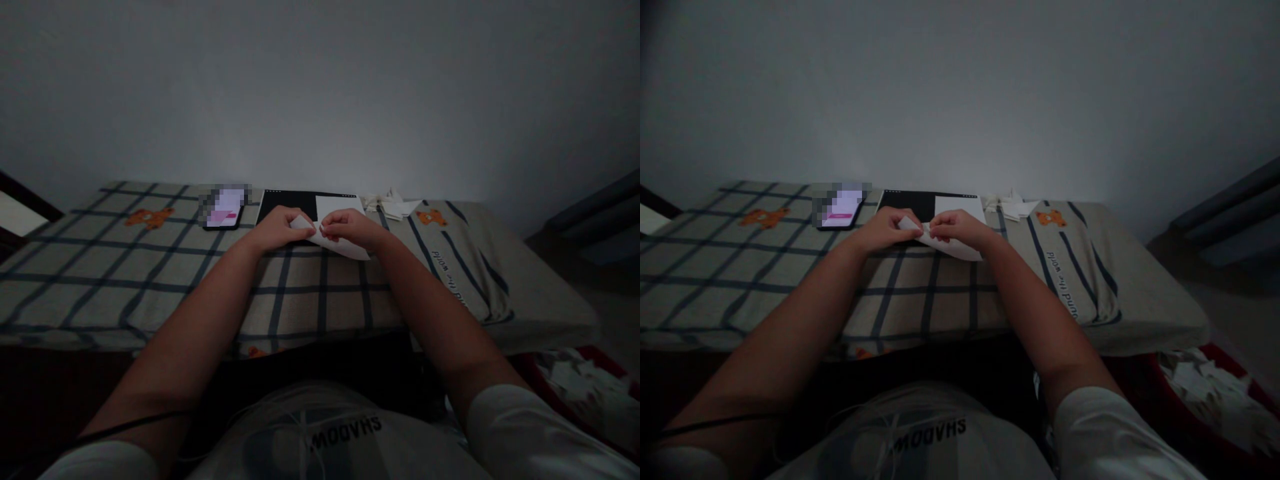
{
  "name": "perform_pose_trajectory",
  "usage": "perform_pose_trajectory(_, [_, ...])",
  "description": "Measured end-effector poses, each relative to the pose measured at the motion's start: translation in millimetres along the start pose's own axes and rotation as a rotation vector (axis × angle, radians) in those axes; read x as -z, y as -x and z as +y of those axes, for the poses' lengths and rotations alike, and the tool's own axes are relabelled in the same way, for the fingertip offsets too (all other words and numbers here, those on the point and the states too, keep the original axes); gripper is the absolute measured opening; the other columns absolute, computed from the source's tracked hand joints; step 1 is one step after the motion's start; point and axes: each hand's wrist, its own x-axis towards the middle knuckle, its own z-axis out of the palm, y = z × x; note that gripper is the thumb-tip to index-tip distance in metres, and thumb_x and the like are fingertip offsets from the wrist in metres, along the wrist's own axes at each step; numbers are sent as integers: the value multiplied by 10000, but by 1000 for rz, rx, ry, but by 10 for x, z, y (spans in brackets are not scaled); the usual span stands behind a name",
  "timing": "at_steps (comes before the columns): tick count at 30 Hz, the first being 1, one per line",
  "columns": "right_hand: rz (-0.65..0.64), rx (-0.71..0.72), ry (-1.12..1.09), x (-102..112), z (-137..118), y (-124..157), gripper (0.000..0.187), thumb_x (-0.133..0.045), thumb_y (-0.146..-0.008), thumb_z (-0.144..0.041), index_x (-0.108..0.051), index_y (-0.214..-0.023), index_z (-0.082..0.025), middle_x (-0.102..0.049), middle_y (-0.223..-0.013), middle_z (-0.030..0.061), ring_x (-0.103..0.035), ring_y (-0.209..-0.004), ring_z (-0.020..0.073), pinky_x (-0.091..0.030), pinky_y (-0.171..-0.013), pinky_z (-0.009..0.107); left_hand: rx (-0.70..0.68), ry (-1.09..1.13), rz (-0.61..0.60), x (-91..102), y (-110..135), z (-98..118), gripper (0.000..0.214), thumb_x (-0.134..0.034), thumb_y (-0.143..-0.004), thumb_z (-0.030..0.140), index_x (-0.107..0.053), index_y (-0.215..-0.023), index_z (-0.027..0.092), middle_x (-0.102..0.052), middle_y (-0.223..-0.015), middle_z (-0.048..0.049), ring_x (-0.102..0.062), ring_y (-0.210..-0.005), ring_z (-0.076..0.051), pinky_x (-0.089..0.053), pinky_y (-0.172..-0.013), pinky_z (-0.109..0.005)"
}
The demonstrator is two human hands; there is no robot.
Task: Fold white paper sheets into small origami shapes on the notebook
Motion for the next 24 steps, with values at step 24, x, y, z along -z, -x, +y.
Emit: perform_pose_trajectory(24, [843, -627, 876, 800, 441, 191, 268, -482, -782, -267, -694, -847, -117, -682, -881, 152, -616, -833, 206, -426, -713, 282, -51, -58, 44, -27, -7, -48, 189, -623, -687, 290, -709, -777, 148, -642, -752, -24, -579, -702, -143, -424, -672, -255])
